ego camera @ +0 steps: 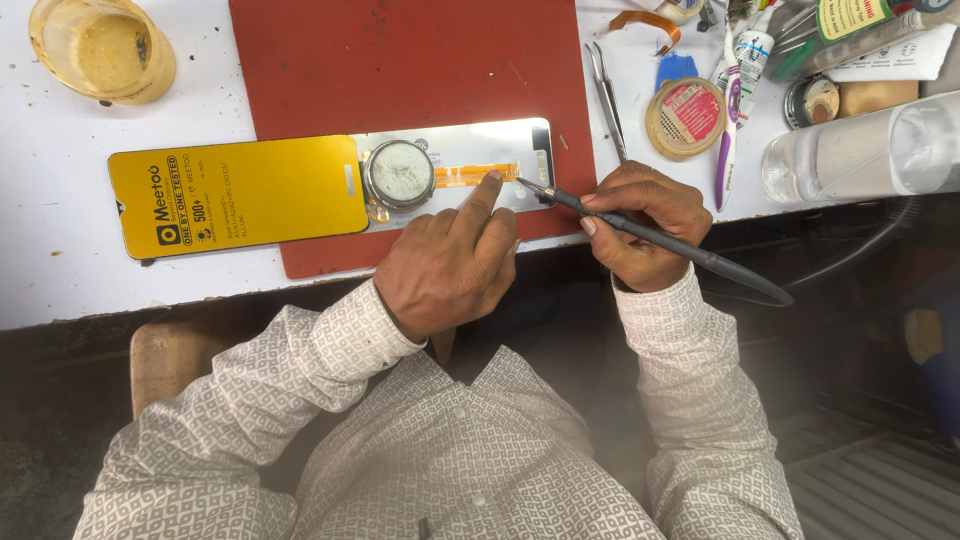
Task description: The person uses a hot air gun and tweezers to heat and remove a small component from a smartphone screen assembly. They then use a soldering iron to work on the ribbon cable area, applying flux and making precise adjustments.
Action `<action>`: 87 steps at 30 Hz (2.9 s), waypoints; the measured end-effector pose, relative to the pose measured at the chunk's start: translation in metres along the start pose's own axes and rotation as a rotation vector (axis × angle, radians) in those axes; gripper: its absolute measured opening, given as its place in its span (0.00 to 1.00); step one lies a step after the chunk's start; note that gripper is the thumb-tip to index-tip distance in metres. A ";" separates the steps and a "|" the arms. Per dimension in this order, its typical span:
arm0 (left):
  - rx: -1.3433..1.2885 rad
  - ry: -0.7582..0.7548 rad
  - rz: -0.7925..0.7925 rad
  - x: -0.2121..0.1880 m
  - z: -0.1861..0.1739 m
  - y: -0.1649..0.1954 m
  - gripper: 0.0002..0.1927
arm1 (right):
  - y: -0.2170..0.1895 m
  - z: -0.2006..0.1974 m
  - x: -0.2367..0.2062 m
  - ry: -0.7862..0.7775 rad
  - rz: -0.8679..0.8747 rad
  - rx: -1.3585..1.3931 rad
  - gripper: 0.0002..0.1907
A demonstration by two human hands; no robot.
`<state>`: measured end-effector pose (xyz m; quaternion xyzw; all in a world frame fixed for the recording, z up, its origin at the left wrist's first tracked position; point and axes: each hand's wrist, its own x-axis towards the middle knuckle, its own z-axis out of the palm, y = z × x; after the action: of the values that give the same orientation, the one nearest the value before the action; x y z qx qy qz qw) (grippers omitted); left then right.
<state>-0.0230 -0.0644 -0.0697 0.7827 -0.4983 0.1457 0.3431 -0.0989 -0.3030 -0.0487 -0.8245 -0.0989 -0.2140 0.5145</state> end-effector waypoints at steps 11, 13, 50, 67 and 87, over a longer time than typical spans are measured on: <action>0.012 -0.003 0.000 0.000 -0.001 0.000 0.11 | 0.002 0.001 -0.001 0.014 0.023 -0.021 0.09; 0.018 -0.003 -0.001 0.000 -0.001 0.001 0.11 | 0.002 0.001 -0.001 0.015 0.033 -0.021 0.09; 0.020 -0.012 0.002 -0.001 0.000 0.000 0.11 | 0.001 0.000 -0.001 0.008 0.016 0.014 0.09; 0.032 -0.010 0.000 0.000 -0.001 0.001 0.11 | -0.004 0.005 -0.001 0.035 0.080 -0.052 0.09; 0.034 -0.005 -0.007 0.000 0.000 0.001 0.12 | -0.003 0.005 0.001 0.010 0.004 -0.098 0.07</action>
<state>-0.0241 -0.0642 -0.0692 0.7905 -0.4941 0.1512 0.3290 -0.0977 -0.2969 -0.0477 -0.8477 -0.0841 -0.2219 0.4744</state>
